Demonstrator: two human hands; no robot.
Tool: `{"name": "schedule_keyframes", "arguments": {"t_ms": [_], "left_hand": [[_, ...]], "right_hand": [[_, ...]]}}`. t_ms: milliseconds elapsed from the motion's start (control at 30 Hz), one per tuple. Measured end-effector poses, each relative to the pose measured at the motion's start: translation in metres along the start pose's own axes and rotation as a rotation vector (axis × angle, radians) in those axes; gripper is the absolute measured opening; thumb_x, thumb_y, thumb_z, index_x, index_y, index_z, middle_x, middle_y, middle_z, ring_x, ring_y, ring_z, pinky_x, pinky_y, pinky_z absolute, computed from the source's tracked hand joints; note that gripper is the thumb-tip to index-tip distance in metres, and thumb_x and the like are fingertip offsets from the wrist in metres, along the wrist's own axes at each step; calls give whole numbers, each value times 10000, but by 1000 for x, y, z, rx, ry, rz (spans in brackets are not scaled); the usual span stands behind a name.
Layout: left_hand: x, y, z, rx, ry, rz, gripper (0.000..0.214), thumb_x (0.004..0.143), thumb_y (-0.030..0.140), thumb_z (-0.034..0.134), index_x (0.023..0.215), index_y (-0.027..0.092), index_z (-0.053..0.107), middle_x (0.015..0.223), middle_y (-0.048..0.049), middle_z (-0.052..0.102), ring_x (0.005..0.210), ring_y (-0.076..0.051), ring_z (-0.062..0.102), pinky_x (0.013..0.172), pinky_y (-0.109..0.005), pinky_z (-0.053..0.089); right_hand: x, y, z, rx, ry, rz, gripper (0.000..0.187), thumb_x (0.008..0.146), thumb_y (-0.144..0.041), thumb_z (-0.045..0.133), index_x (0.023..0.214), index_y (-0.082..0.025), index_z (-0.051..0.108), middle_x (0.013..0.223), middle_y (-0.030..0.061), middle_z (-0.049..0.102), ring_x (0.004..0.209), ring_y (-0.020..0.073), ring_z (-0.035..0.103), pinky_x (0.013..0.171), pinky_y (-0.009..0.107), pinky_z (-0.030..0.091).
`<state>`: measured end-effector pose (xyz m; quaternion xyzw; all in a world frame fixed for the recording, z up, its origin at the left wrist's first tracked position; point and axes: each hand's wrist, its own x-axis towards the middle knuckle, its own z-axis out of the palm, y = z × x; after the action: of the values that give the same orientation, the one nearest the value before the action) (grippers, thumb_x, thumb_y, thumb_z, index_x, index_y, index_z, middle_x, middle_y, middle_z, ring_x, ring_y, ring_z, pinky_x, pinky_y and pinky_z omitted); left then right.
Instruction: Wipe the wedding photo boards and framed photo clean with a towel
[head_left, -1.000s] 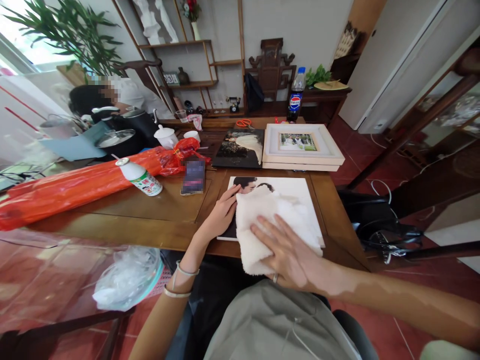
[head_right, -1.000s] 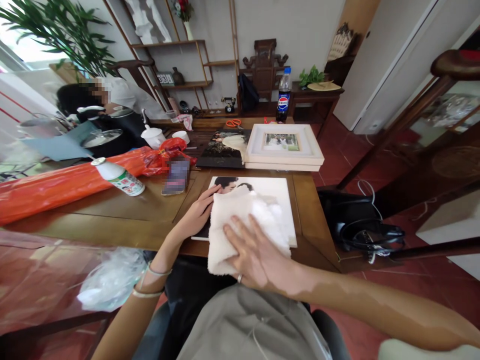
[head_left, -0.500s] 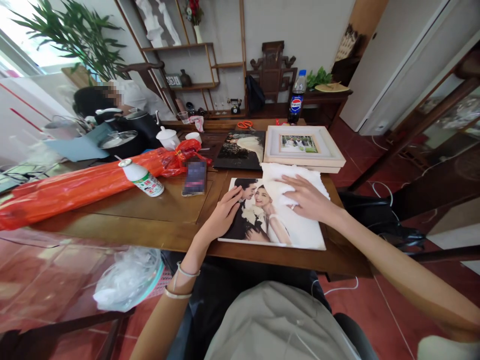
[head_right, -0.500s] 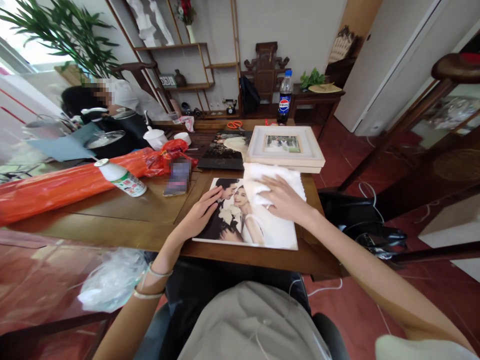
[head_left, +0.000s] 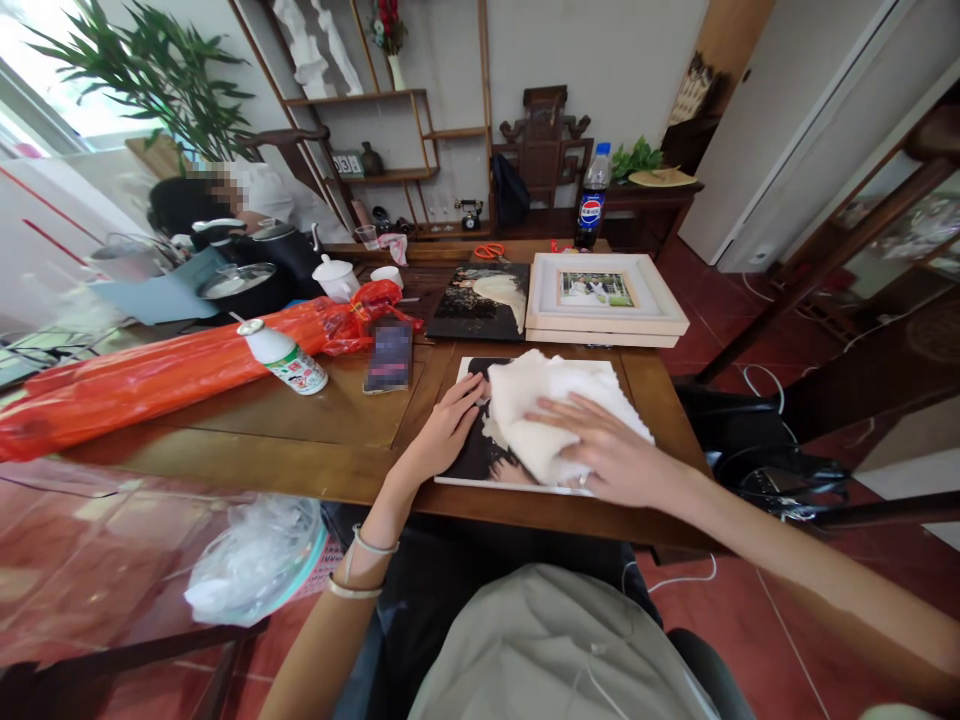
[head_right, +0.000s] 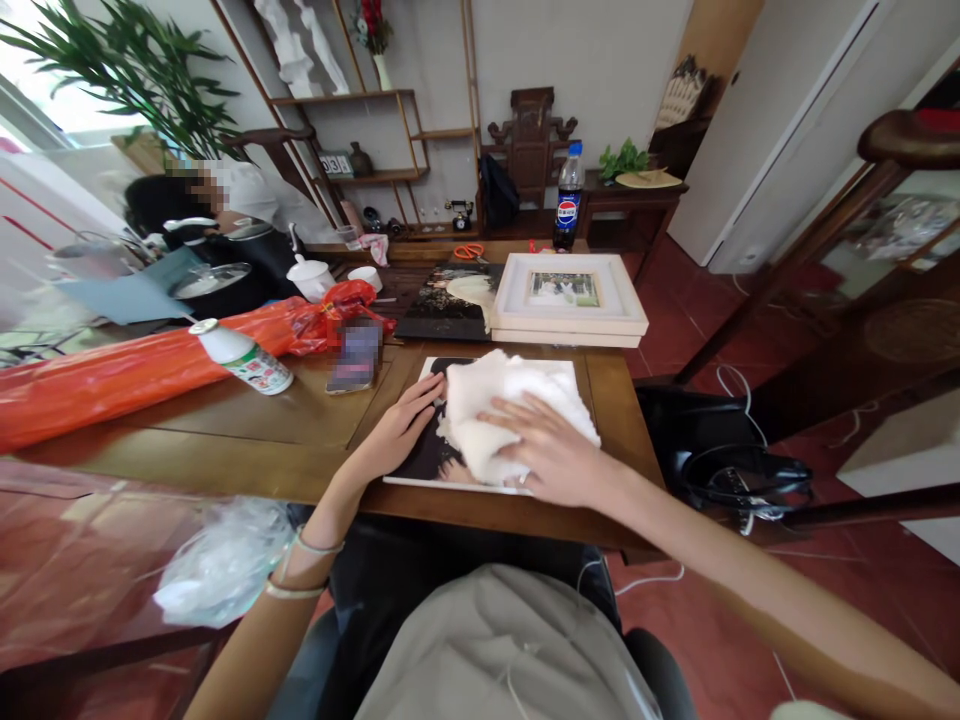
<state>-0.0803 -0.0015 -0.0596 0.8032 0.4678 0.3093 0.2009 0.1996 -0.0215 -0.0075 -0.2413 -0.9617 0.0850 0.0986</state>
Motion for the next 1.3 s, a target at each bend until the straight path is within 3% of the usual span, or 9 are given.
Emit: {"name": "schedule_keyframes", "arguments": {"t_ms": [167,267,367,500,667,767,1067,1167,1300], "left_hand": [[0,0,1,3,0,-7,436,996,289,336,1403,205,467,1520,-92,393,1437,-220,304,1189,-430,244],[0,-1,2,7,-1,-15,439,994,286,339,1406,206,464,1521,-91,392,1435,-219,308,1188,-431,246],[0,-1,3,5,7,-10,438,995,287,336,1404,203,467,1519,-92,395,1435,-220,307,1188,-436,247],[0,-2,4,4,15,3,437,991,284,337,1392,190,483,1513,-104,402,1432,-228,313,1189,-447,251],[-1,-3,2,-10,1,11,459,980,235,313,1412,183,458,1524,-107,382,1441,-218,293,1190,-450,247],[-1,-3,1,-7,-7,7,456,980,248,322,1411,187,459,1524,-102,383,1442,-215,291,1194,-440,239],[0,-1,3,13,5,-4,442,996,301,333,1400,186,471,1515,-103,398,1432,-221,315,1188,-423,250],[0,-3,4,17,10,-4,439,997,297,332,1399,191,473,1511,-104,402,1431,-225,316,1183,-429,259],[-1,-6,6,22,20,10,438,996,286,332,1399,188,475,1506,-113,408,1429,-235,316,1180,-447,263]], "right_hand": [[-5,63,-9,-86,137,185,333,686,-12,526,922,-149,718,1469,166,447,1396,307,349,1133,567,269],[-9,71,-8,-127,162,198,321,691,-14,536,920,-143,720,1459,173,458,1389,322,357,1126,582,269],[-13,49,-5,-142,129,146,342,656,-9,551,904,-154,737,1477,148,441,1404,341,322,1134,605,229],[-20,-8,1,-83,12,76,334,626,-22,571,857,-172,761,1501,126,410,1421,355,275,1154,606,169],[-24,-51,9,-6,-68,-83,250,693,-79,578,808,-205,761,1552,46,337,1456,312,188,1179,576,105],[-19,-43,9,11,-45,-60,277,672,-71,576,824,-212,760,1541,48,359,1448,305,219,1178,575,115],[-23,46,-3,-111,174,254,321,685,-21,528,905,-150,724,1457,160,466,1400,318,339,1129,587,271],[-28,31,0,-159,137,248,333,662,-19,529,894,-149,730,1472,155,449,1404,336,325,1127,611,251],[-30,-27,8,-110,38,162,335,637,-44,569,896,-152,752,1503,148,403,1409,367,297,1147,602,208]]}}
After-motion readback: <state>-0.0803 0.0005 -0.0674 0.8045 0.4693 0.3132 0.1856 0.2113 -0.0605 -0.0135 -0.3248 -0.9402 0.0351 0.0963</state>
